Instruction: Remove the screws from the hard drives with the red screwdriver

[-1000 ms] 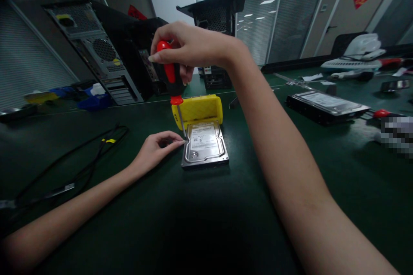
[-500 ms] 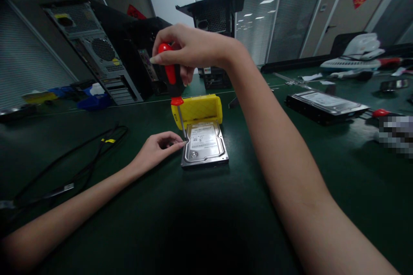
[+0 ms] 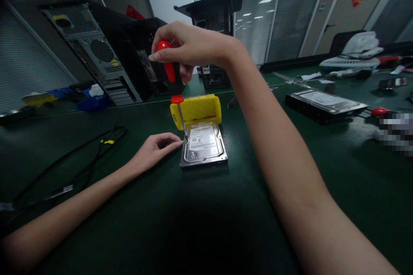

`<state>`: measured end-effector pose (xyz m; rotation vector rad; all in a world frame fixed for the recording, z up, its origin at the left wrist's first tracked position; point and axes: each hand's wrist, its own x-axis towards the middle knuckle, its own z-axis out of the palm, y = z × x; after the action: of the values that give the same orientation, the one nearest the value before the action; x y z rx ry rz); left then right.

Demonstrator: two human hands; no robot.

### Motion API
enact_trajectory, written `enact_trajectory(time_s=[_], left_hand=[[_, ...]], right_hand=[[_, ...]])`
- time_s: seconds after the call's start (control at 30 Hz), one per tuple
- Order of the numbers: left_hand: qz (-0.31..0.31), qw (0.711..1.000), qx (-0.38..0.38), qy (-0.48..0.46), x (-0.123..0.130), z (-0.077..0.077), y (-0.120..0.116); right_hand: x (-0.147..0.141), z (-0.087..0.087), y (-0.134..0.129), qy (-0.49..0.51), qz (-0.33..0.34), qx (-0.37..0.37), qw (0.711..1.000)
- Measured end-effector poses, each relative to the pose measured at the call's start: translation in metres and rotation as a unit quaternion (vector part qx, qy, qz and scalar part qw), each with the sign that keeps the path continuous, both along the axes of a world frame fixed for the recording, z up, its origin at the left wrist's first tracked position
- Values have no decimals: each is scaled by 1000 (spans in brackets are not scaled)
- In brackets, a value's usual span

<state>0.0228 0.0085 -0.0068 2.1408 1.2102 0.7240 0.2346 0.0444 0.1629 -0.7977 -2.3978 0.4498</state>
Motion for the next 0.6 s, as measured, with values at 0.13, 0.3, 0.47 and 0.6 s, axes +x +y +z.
enact_trajectory(time_s=[0.13, 0.3, 0.47, 0.6], left_hand=[[1, 998, 46, 33, 1, 3, -3], [-5, 992, 108, 66, 2, 2, -5], [-13, 987, 138, 81, 2, 0, -4], [-26, 982, 159, 95, 2, 0, -4]], right_hand=[[-1, 0, 2, 9, 6, -5, 1000], [-1, 0, 1, 19, 9, -6, 1000], [-3, -1, 2, 17, 4, -4, 1000], [-5, -2, 4, 13, -4, -1, 1000]])
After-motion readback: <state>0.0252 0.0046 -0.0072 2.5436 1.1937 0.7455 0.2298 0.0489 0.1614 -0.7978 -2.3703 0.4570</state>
